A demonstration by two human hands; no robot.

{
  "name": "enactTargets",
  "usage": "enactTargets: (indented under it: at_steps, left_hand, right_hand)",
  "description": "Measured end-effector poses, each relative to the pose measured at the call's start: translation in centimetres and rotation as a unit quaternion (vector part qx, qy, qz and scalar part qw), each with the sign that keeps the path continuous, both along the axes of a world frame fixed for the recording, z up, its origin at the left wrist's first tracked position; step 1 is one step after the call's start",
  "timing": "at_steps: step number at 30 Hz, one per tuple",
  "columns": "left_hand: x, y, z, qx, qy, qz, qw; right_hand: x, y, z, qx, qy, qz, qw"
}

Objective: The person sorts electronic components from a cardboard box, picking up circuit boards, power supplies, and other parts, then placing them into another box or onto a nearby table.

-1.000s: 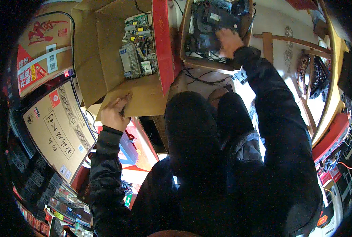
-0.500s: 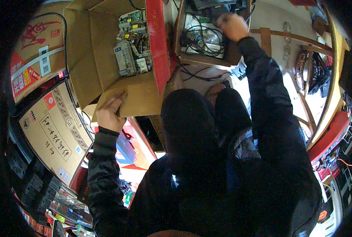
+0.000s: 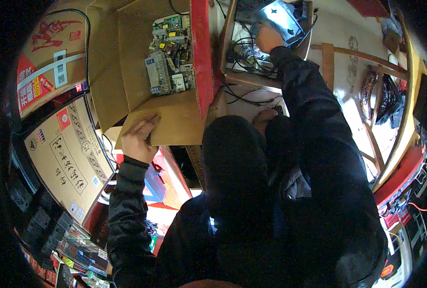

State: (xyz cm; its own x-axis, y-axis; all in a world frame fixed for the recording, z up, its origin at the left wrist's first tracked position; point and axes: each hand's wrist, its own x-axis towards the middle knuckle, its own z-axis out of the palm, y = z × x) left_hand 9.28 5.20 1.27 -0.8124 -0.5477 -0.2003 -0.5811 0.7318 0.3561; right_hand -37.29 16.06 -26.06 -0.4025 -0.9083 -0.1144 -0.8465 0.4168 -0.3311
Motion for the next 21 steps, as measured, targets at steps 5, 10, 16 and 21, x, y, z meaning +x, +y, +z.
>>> enactTargets:
  at_steps: [5,10,16,21]
  left_hand:
    - [-0.1,-0.1,-0.1,0.008,0.025,0.004,1.000]
    - [0.1,0.0,0.0,0.002,0.008,-0.005,1.000]
    - [0.3,-0.2,-0.2,0.005,0.009,-0.011,1.000]
    - [0.3,-0.2,-0.1,0.009,0.014,-0.006,1.000]
  right_hand:
    - [-1.2,-1.8,-0.8,0.027,0.050,0.056,0.997]
    - [-0.4,-1.2,-0.6,0.038,0.038,0.045,0.998]
    - [0.4,-1.4,0.2,0.039,0.064,0.046,0.996]
    - [0.1,-2.3,0.3,0.108,0.111,0.063,0.986]
